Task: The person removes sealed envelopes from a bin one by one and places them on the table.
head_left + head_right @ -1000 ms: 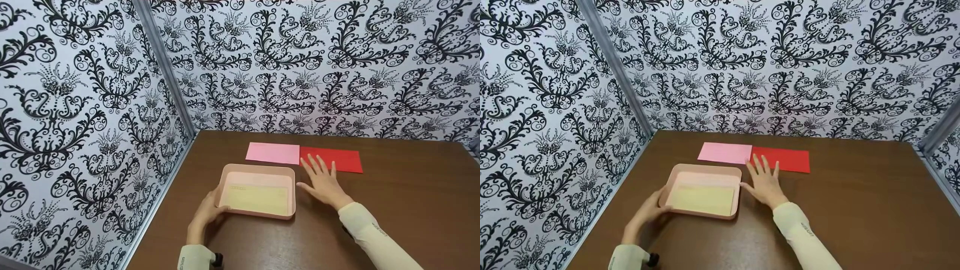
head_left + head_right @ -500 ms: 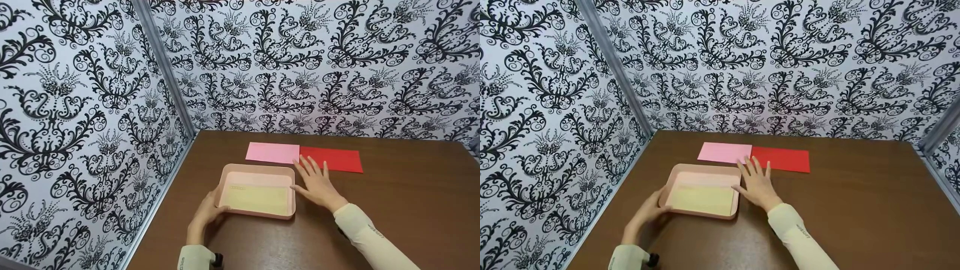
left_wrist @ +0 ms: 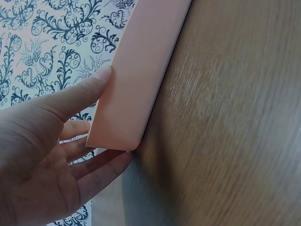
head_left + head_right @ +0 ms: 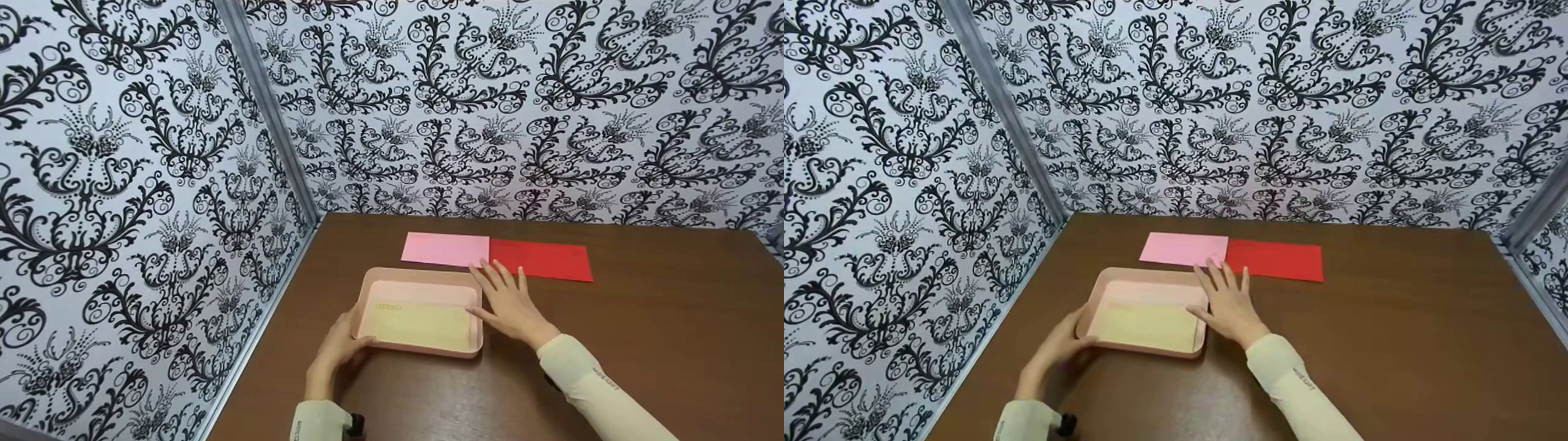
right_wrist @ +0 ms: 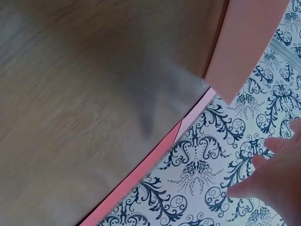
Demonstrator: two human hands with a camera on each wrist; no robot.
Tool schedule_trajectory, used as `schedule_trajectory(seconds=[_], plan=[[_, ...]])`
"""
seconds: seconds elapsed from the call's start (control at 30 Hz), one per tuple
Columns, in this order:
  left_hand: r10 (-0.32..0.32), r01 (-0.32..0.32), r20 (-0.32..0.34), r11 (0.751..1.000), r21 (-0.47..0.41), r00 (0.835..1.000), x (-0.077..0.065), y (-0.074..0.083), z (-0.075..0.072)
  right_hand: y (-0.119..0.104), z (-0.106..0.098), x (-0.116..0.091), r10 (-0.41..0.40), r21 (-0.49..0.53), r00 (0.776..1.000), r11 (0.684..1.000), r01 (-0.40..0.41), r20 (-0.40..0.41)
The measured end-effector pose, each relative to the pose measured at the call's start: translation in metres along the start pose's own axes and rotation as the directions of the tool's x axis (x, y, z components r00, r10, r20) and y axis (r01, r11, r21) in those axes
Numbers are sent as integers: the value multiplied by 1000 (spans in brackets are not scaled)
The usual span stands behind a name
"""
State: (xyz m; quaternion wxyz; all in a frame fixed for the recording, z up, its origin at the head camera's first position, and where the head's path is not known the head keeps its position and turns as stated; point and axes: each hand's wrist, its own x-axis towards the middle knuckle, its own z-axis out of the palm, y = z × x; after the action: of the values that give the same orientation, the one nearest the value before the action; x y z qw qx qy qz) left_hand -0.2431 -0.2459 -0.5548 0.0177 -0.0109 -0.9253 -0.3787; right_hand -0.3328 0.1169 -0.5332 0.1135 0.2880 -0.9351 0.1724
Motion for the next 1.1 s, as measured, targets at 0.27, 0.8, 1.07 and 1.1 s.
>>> schedule_trajectory(seconds=[0.27, 0.8, 1.07, 1.1], plan=[[17, -17, -5, 1000, 3, 1000, 0, -1, 0, -5, 5, 1, -23, 8, 1000, 1000, 23, 5], [-46, 46, 18, 999, -2, 999, 0, 2, -2, -14, 9, 5, -133, 34, 991, 990, 133, -6], [-32, 32, 11, 999, -6, 999, -1, 3, -1, -20, 14, 7, -135, 34, 990, 990, 134, 43], [-27, 27, 10, 1000, -8, 1000, -1, 3, -2, -20, 15, 7, -135, 32, 990, 991, 133, 49]])
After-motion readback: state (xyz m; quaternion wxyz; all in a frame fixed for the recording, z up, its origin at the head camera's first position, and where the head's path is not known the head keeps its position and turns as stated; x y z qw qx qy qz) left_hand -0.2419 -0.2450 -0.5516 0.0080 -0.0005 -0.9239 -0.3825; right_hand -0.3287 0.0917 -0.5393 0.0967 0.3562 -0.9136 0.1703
